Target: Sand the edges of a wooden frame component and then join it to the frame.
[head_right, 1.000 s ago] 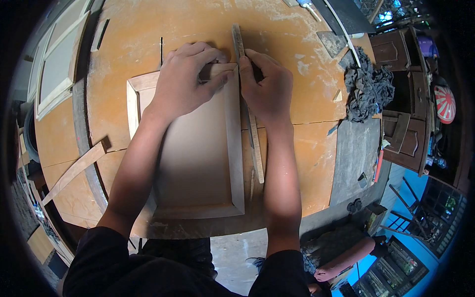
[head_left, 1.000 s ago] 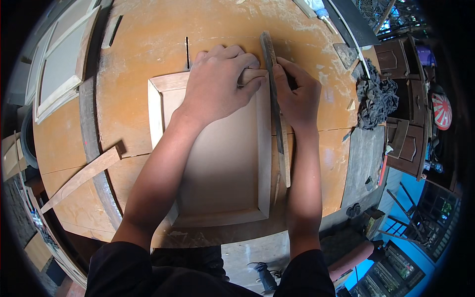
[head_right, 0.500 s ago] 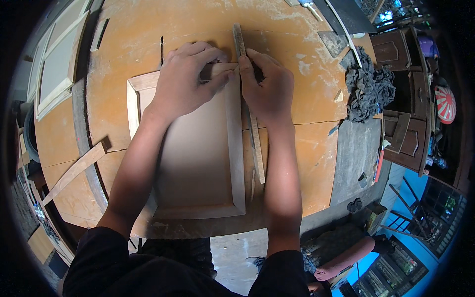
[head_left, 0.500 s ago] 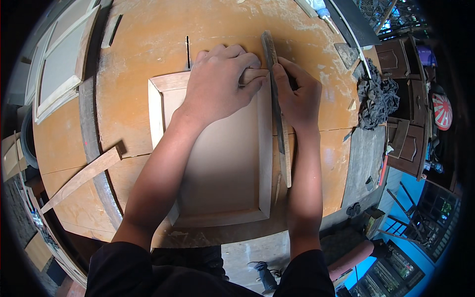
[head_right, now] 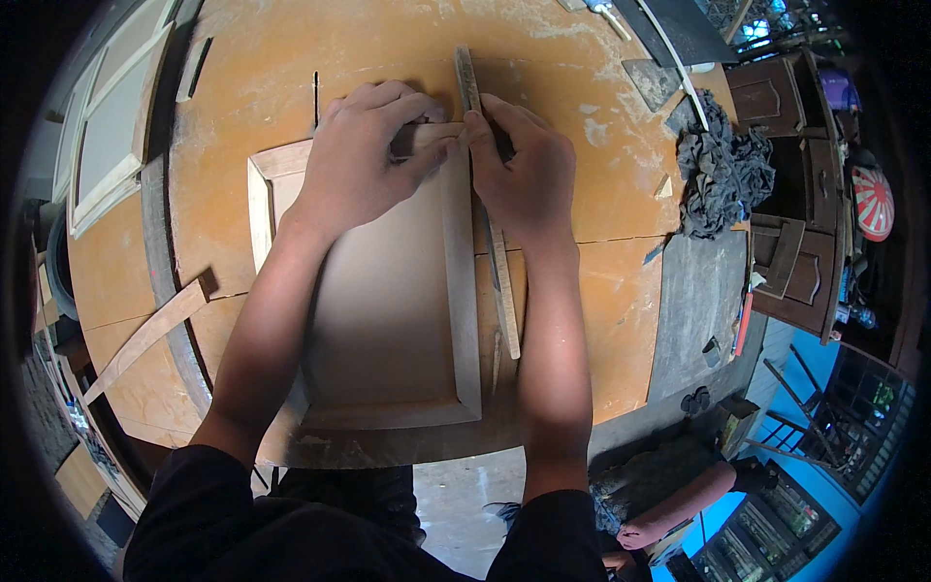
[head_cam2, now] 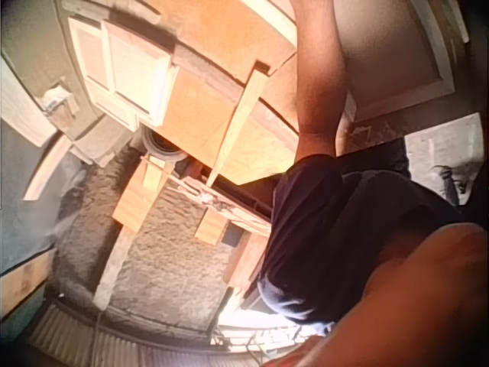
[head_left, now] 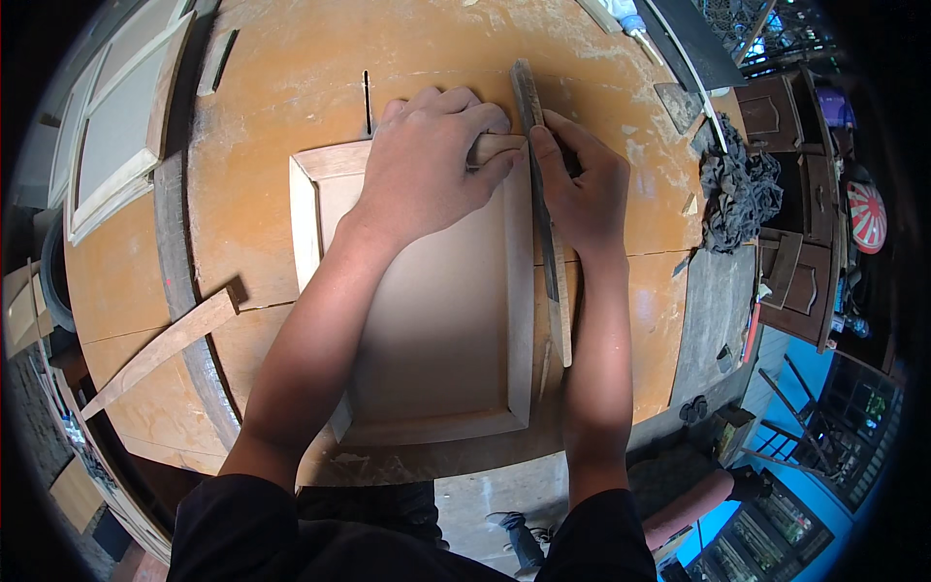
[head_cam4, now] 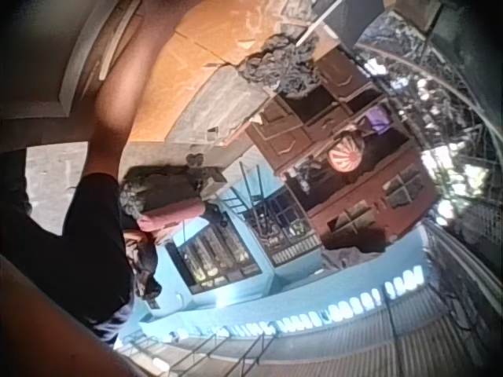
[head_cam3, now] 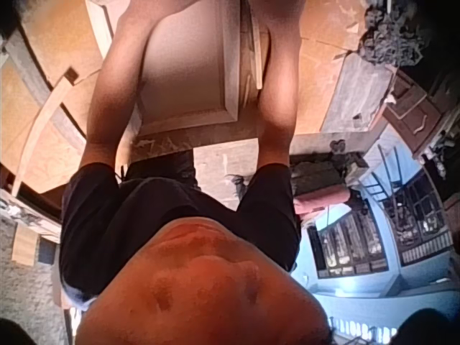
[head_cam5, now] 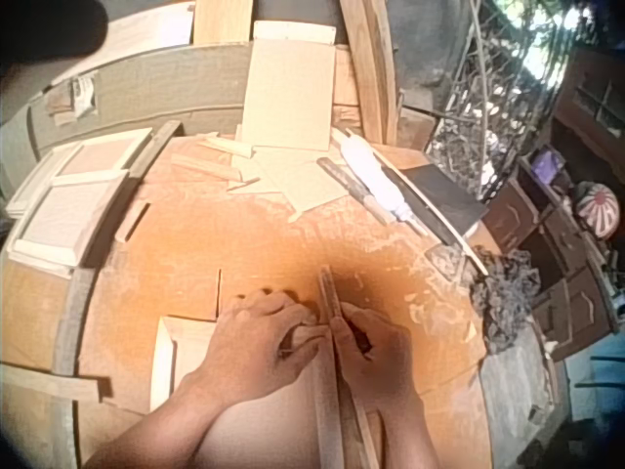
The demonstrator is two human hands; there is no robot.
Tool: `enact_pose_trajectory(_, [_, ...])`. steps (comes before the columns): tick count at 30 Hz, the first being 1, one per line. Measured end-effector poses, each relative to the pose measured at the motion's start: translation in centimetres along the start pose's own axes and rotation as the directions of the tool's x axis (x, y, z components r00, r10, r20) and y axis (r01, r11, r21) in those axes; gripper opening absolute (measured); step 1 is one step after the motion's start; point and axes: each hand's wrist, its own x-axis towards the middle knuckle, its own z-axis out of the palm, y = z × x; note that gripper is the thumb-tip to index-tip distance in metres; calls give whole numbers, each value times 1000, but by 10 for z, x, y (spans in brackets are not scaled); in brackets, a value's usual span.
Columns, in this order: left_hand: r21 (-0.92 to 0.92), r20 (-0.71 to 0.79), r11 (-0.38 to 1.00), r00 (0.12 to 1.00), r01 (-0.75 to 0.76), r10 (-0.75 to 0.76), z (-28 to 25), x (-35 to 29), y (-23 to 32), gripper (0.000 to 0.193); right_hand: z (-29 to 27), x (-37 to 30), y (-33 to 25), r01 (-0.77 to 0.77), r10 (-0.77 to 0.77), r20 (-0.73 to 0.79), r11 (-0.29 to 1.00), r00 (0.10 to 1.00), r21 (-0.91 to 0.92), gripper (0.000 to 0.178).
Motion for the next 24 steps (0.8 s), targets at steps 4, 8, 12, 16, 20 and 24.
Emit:
enact_pose_trajectory(4, [5, 20, 1000, 1000, 18, -18, 1, -1, -1, 23, -2, 0, 1, -10, 10, 4, 999, 1000, 41, 22])
enact_pose_trajectory(8, [-6, 26, 1000, 999, 26, -26, 1, 0, 0, 23, -4, -1, -1, -21, 21, 13, 999, 1000, 50, 19])
enact_pose_trajectory(12, [-16, 33, 999, 999, 36, -35, 0, 0, 0, 22, 1, -1, 1, -9, 10, -17, 998, 1000, 63, 18])
enact_pose_trajectory(16, [-5, -15, 1000, 1000, -7, 7, 1, 0, 0, 25, 1, 1, 2, 27, -25, -33, 997, 999, 74, 18])
enact_pose_trajectory(20, [-8, 1, 1000, 1000, 2, -2, -1, 0, 0, 25, -4, 0, 5, -18, 16, 19, 994, 1000, 104, 17])
enact_pose_trajectory(24, [-20, 16, 1000, 1000, 9, -8, -1, 0, 0, 24, -2, -1, 3, -25, 24, 16, 993, 1000, 115, 16])
